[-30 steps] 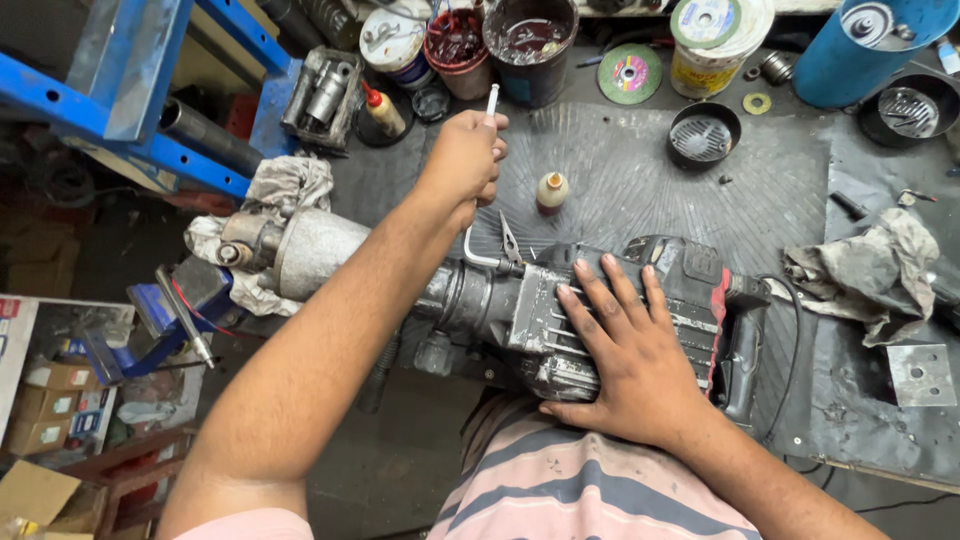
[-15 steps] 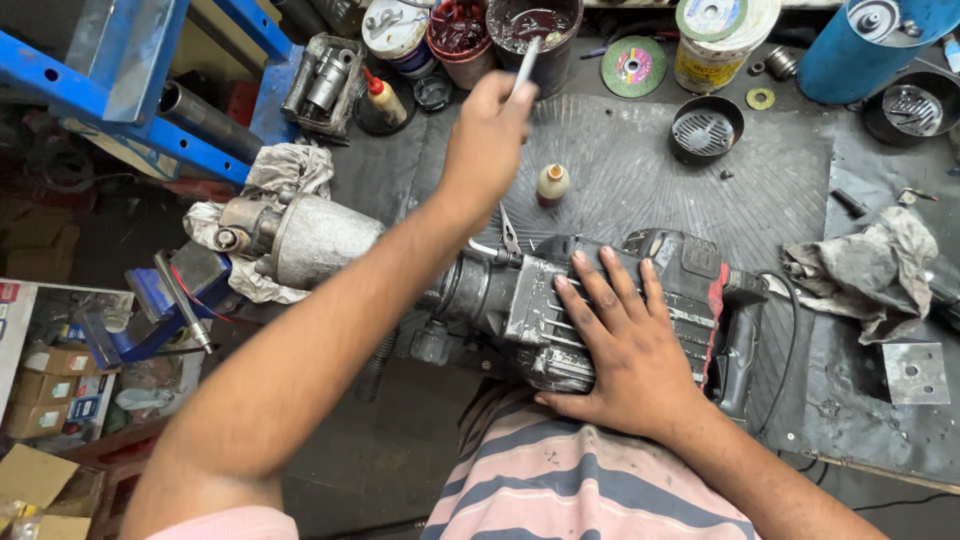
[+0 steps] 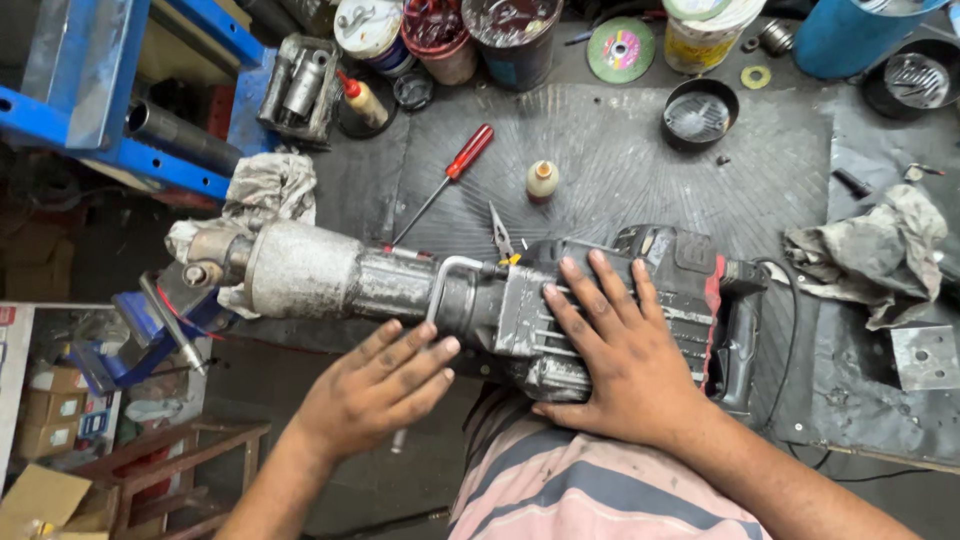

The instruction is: The person works on a demolition hammer at a cluttered workbench. They use a wrench to loosen and tighten bolts on the tool's housing, reposition the heavy tool on the bench, apply grease from a container onto parts with a stick, and use pliers to work on components near the motor housing.

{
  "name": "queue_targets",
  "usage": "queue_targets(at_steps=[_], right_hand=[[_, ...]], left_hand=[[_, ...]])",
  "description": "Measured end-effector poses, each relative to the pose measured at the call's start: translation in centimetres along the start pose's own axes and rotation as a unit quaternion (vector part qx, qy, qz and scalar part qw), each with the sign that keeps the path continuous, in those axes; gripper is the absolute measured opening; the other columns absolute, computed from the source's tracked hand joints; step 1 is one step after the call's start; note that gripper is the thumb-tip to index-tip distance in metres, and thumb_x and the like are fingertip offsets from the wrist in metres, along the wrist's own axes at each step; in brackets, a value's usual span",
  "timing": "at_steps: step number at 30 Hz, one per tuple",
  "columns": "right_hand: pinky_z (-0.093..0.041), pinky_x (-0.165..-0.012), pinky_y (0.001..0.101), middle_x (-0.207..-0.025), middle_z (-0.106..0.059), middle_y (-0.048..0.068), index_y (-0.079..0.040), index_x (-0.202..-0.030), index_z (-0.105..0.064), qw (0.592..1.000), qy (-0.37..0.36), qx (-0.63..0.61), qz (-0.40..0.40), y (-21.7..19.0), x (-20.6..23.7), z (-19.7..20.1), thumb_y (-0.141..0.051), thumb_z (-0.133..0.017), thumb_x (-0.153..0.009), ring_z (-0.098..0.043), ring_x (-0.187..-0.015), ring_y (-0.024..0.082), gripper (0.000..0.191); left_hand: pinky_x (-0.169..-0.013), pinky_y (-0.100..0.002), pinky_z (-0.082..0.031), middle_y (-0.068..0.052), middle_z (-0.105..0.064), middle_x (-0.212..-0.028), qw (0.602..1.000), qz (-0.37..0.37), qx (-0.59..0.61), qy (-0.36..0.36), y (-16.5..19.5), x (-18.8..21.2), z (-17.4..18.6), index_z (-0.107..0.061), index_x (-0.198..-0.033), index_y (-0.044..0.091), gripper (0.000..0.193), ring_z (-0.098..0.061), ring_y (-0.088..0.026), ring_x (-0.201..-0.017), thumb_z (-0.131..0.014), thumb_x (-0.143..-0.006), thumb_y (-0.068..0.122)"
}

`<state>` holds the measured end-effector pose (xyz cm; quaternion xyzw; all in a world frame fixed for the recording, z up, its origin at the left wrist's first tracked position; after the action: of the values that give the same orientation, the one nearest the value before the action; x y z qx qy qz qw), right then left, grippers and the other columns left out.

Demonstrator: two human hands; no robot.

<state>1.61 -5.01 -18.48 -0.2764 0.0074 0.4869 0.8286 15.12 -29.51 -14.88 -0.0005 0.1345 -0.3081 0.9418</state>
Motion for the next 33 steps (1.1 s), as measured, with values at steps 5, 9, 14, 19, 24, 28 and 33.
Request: queue_targets(at_steps=[5, 9, 14, 19, 24, 28, 33], right_hand=[[-0.01, -0.118, 0.0655, -0.156, -0.034, 0.022, -0.002, -0.147, -0.043, 1.0, -0.008, 0.002, -0.004, -0.3, 0.0, -0.2, -0.067, -0.081, -0.055, -0.023, -0.148, 0.044, 0.118], [-0.01, -0.119, 0.0649, -0.157, -0.034, 0.022, -0.002, -0.147, -0.043, 1.0, -0.001, 0.004, -0.007, -0.5, 0.0, -0.2, -0.066, -0.081, -0.056, -0.023, -0.149, 0.043, 0.117], [-0.01, -0.118, 0.0648, -0.156, -0.034, 0.022, -0.002, -0.147, -0.042, 1.0, 0.002, 0.015, -0.001, -0.9, 0.0, 0.0, -0.067, -0.081, -0.054, -0.023, -0.148, 0.043, 0.12], [-0.01, -0.119, 0.0634, -0.157, -0.034, 0.021, -0.003, -0.146, -0.043, 1.0, 0.012, 0.016, 0.003, -0.9, 0.2, 0.4, -0.067, -0.081, -0.053, -0.024, -0.149, 0.042, 0.119], [-0.01, -0.118, 0.0639, -0.157, -0.033, 0.021, -0.004, -0.147, -0.043, 1.0, 0.007, 0.013, -0.001, -0.5, 0.4, 0.3, -0.068, -0.081, -0.054, -0.024, -0.148, 0.042, 0.119], [-0.01, -0.118, 0.0639, -0.158, -0.032, 0.021, -0.007, -0.148, -0.042, 1.0, 0.002, 0.005, -0.003, -0.2, 0.5, 0.3, -0.068, -0.081, -0.056, -0.023, -0.148, 0.042, 0.117], [-0.01, -0.118, 0.0643, -0.157, -0.032, 0.021, -0.007, -0.149, -0.041, 1.0, 0.001, 0.002, -0.001, -0.1, 0.3, 0.5, -0.069, -0.08, -0.056, -0.023, -0.148, 0.043, 0.118]], left_hand=[[-0.114, -0.051, -0.044, -0.008, -0.07, -0.113, 0.989, 0.015, 0.007, 0.145, -1.0, 0.3, 1.8, -0.055, -0.103, 0.013, 0.014, -0.069, -0.028, -0.118, -0.067, -0.097, 0.009], [-0.07, -0.029, -0.049, -0.002, -0.058, -0.083, 0.876, 0.147, 0.286, 0.359, -2.8, -2.3, 2.8, -0.05, -0.103, 0.014, 0.009, -0.058, -0.016, -0.072, -0.057, -0.107, 0.015], [-0.054, -0.02, -0.034, 0.002, -0.05, -0.08, 0.757, 0.254, 0.5, 0.336, -7.2, -9.2, 2.3, -0.043, -0.159, 0.011, 0.042, -0.04, -0.004, -0.063, -0.049, -0.121, 0.027], [-0.043, -0.02, -0.028, 0.003, -0.05, -0.072, 0.631, 0.374, 0.628, 0.261, -11.3, -15.0, -2.3, -0.051, -0.155, 0.013, 0.046, -0.036, -0.003, -0.053, -0.054, -0.11, 0.019], [-0.042, -0.019, -0.029, 0.005, -0.049, -0.071, 0.563, 0.462, 0.666, 0.164, -11.9, -16.1, -6.2, -0.052, -0.153, 0.023, 0.046, -0.034, -0.001, -0.05, -0.051, -0.107, 0.02], [-0.041, -0.019, -0.026, 0.005, -0.051, -0.072, 0.535, 0.486, 0.678, 0.134, -12.0, -16.7, -6.9, -0.053, -0.151, 0.022, 0.045, -0.032, -0.002, -0.049, -0.052, -0.106, 0.02], [-0.04, -0.019, -0.025, 0.005, -0.05, -0.071, 0.573, 0.482, 0.655, 0.108, -12.4, -17.4, -6.4, -0.052, -0.151, 0.024, 0.045, -0.031, -0.001, -0.048, -0.049, -0.106, 0.022]])
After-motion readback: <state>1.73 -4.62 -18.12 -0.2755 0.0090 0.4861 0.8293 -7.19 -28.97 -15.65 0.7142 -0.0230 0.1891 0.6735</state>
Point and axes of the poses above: each hand's wrist, its own x-axis away from the middle knuckle, its own z-axis out of the back of the hand, y = z × x, the point moved 3 cm from there along -x, towards the middle knuckle
